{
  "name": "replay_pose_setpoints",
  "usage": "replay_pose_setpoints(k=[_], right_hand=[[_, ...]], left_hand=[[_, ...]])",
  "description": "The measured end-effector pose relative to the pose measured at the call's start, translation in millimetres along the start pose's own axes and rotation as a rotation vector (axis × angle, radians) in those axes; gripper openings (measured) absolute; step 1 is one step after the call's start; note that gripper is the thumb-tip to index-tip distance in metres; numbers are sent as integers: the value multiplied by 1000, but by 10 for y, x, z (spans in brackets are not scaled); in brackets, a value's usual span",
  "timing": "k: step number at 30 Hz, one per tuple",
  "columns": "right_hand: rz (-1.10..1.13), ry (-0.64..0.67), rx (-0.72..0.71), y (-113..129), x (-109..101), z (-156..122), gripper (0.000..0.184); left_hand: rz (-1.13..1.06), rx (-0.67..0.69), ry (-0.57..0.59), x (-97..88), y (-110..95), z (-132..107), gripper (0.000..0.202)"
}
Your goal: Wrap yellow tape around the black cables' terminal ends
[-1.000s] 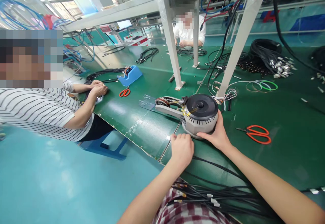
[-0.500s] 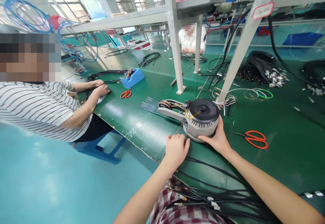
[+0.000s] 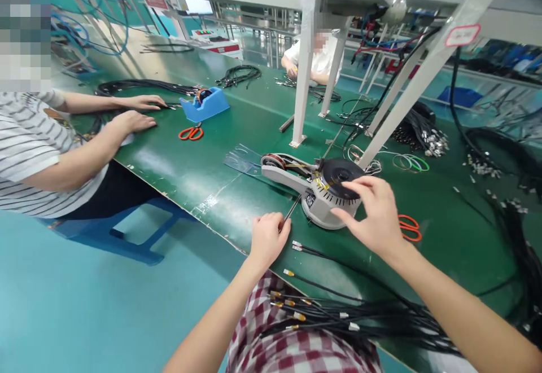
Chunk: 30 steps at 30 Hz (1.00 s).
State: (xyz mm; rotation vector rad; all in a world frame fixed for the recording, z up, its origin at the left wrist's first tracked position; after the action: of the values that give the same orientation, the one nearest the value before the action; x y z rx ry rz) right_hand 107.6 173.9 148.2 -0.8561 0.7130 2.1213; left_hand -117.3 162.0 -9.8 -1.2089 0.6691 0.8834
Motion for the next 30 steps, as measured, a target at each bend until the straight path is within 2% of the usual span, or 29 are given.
replay_pose_setpoints(k=[2, 5, 9, 13, 16, 20, 25, 27, 30], right_hand=[[-94, 9, -31, 198, 151, 116, 45], [-179, -45, -28, 290, 282, 218, 30], [-188, -151, -43, 305, 258, 252, 10], [-100, -166, -49, 334, 268, 252, 1], [47, -158, 62, 239, 292, 268, 3], [343, -181, 240, -26, 277, 278, 8], [740, -220, 391, -350, 180, 233, 14], [921, -186, 444, -419, 159, 176, 16], [1121, -55, 492, -415, 162, 25, 18]], left_hand=[[-26, 8, -6, -22, 28, -3, 32], [-55, 19, -18, -53, 62, -17, 33], [-67, 27, -34, -72, 75, -28, 33], [-68, 31, -40, -70, 79, -21, 34], [-62, 27, -39, -62, 88, -18, 33], [-51, 25, -30, -50, 80, -25, 33], [-45, 18, -21, -48, 64, -15, 33], [-61, 15, -21, -60, 62, -1, 32], [-139, -13, -41, -141, 28, -6, 32]])
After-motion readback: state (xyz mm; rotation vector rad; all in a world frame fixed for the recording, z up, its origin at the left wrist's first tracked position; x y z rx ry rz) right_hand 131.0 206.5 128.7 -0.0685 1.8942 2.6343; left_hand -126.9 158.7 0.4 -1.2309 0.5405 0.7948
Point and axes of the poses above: each hand's wrist, its own z-axis towards the middle knuckle, its own x-axis out of the palm, y = z × x, the point moved 10 cm from there along z, towards the middle knuckle, and after that the axes turned 1 degree about x, right-handed, at the moved point
